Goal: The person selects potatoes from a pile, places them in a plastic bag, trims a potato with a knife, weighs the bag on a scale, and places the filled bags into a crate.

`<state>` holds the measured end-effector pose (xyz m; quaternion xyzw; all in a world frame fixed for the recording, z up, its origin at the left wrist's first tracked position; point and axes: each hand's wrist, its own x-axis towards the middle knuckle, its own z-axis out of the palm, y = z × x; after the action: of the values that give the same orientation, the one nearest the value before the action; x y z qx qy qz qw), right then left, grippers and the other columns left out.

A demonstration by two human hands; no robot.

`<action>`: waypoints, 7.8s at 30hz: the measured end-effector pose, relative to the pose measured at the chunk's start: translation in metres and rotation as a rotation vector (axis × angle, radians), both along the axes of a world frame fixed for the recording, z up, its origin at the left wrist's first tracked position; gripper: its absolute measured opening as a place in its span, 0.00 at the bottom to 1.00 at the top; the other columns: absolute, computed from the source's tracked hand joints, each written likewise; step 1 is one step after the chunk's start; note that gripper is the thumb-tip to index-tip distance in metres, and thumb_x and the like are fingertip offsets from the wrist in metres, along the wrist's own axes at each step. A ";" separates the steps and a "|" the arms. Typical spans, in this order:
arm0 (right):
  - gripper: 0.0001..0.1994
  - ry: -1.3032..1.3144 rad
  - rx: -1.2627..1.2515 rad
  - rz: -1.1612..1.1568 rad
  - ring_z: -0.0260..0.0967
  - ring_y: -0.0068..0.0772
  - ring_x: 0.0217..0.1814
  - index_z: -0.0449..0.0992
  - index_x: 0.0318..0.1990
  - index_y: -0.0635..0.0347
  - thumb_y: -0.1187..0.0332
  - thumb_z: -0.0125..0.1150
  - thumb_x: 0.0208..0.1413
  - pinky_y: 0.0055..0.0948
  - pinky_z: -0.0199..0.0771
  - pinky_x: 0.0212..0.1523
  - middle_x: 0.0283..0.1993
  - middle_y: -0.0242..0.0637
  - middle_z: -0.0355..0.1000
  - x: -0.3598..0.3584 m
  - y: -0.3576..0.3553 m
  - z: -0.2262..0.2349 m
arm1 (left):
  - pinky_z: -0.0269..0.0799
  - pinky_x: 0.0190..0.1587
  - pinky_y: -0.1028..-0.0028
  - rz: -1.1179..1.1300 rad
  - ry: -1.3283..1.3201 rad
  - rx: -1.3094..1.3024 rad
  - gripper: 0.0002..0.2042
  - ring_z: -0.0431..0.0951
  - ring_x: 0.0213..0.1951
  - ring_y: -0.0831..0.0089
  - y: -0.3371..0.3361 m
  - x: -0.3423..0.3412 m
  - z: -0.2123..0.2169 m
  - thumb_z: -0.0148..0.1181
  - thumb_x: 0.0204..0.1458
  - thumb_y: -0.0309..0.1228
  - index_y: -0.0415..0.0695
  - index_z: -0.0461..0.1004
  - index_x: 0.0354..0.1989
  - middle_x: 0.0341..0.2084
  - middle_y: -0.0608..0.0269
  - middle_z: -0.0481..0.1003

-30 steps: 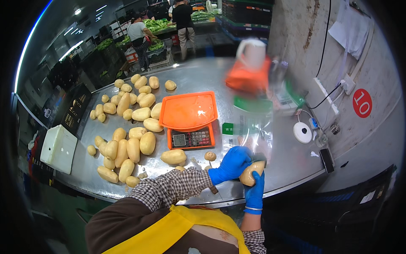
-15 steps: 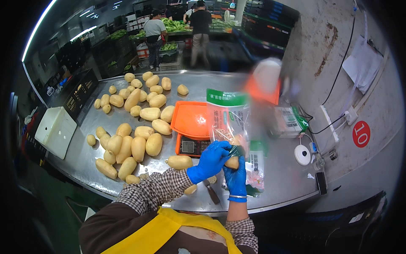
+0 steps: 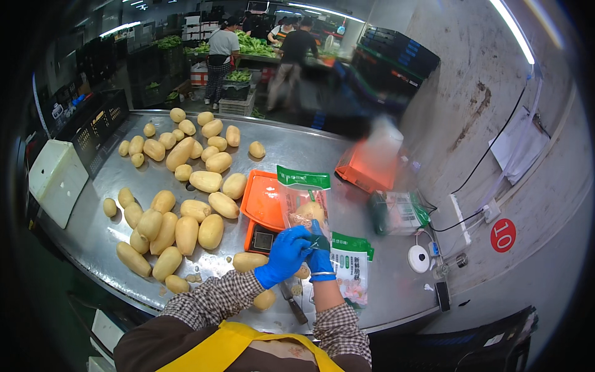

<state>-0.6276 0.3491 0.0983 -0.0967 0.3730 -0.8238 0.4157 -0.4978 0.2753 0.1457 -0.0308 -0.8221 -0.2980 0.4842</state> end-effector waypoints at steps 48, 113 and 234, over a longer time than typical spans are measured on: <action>0.15 0.863 0.562 -0.233 0.66 0.28 0.42 0.64 0.52 0.60 0.67 0.50 0.59 0.26 0.69 0.42 0.44 0.35 0.68 -0.042 -0.091 -0.030 | 0.63 0.15 0.66 0.191 -0.411 0.056 0.39 0.72 0.15 0.63 -0.037 0.000 -0.039 0.57 0.44 0.28 0.49 0.45 0.67 0.13 0.58 0.69; 0.13 1.038 0.636 -0.147 0.63 0.29 0.50 0.69 0.48 0.61 0.71 0.53 0.55 0.27 0.62 0.49 0.48 0.35 0.68 -0.039 -0.047 -0.055 | 0.65 0.15 0.67 0.152 -0.684 -0.140 0.40 0.73 0.15 0.63 -0.009 0.011 -0.030 0.58 0.42 0.30 0.45 0.45 0.66 0.15 0.59 0.72; 0.15 1.826 1.278 -0.155 0.68 0.32 0.47 0.73 0.45 0.53 0.58 0.48 0.54 0.31 0.66 0.45 0.47 0.38 0.71 0.021 -0.064 -0.031 | 0.65 0.26 0.69 -0.185 -0.546 0.918 0.11 0.70 0.22 0.65 -0.073 0.028 -0.098 0.55 0.52 0.35 0.39 0.69 0.25 0.20 0.54 0.71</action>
<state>-0.6069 0.2850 0.0671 -0.4106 0.8985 -0.1241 -0.0933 -0.4693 0.2024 0.0480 0.1904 -0.6970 -0.6651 0.1887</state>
